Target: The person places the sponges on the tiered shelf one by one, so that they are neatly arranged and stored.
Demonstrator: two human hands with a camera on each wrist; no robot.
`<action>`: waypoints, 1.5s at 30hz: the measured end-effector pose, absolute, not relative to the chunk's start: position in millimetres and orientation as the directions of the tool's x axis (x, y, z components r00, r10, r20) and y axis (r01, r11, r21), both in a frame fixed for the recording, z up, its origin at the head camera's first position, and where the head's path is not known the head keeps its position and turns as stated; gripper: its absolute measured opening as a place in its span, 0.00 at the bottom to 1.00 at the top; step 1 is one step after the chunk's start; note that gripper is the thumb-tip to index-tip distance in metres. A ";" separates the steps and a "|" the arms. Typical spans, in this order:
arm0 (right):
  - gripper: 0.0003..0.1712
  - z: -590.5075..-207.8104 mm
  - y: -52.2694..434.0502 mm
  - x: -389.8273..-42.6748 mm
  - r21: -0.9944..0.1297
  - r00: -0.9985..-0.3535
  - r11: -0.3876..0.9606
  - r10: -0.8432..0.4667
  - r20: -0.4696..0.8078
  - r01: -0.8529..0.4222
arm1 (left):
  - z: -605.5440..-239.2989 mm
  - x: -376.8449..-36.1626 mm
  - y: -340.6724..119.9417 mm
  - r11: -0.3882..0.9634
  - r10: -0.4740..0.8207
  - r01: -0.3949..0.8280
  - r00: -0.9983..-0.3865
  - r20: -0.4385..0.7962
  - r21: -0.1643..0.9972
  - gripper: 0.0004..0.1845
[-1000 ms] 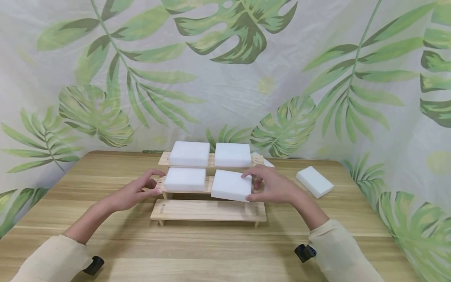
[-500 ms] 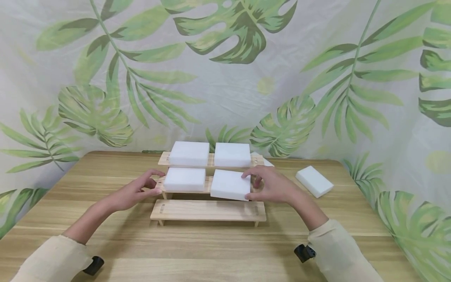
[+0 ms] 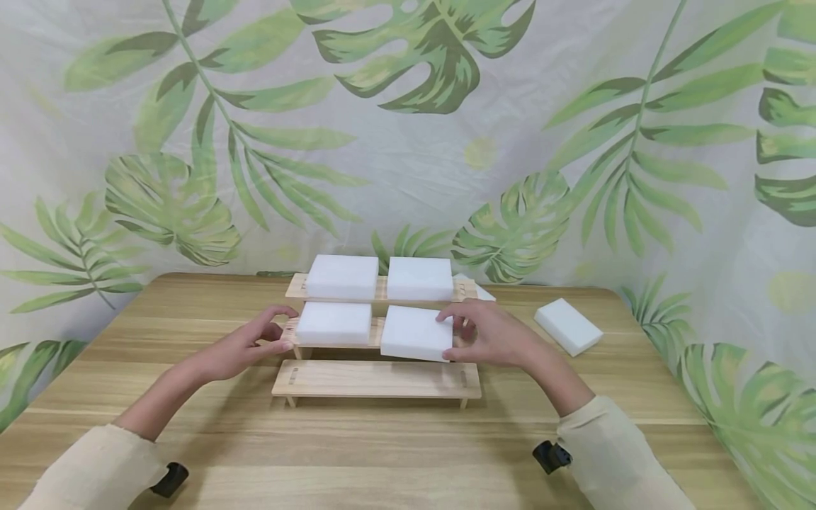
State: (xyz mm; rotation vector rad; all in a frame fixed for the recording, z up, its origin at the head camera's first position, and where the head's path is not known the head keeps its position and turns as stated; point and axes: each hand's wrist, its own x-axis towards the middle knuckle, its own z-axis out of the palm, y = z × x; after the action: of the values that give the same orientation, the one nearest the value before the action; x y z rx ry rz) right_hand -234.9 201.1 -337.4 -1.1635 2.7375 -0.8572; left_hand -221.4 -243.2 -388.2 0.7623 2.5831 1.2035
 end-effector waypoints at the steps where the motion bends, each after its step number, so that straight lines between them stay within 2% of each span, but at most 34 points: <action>1: 0.26 -337.7 200.9 -235.3 -0.506 -0.713 0.561 -0.680 0.170 -0.655 | -387.8 -221.4 -243.0 0.536 0.527 0.371 -0.849 0.043 0.759 0.26; 13: 0.22 -339.1 200.3 -235.3 -0.528 -0.729 0.561 -0.661 0.178 -0.638 | -386.5 -222.4 -243.7 0.530 0.534 0.374 -0.845 0.043 0.761 0.26; 45: 0.21 -344.6 198.0 -245.2 -0.563 -0.746 0.548 -0.635 0.201 -0.619 | -387.6 -224.4 -243.8 0.549 0.528 0.368 -0.849 0.030 0.751 0.26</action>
State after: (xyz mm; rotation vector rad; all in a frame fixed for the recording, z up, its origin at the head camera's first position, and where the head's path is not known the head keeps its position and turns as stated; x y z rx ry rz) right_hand -245.2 198.0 -344.6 -1.1101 2.7404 -0.9806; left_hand -224.4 -243.8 -387.6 0.7569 2.5841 1.1830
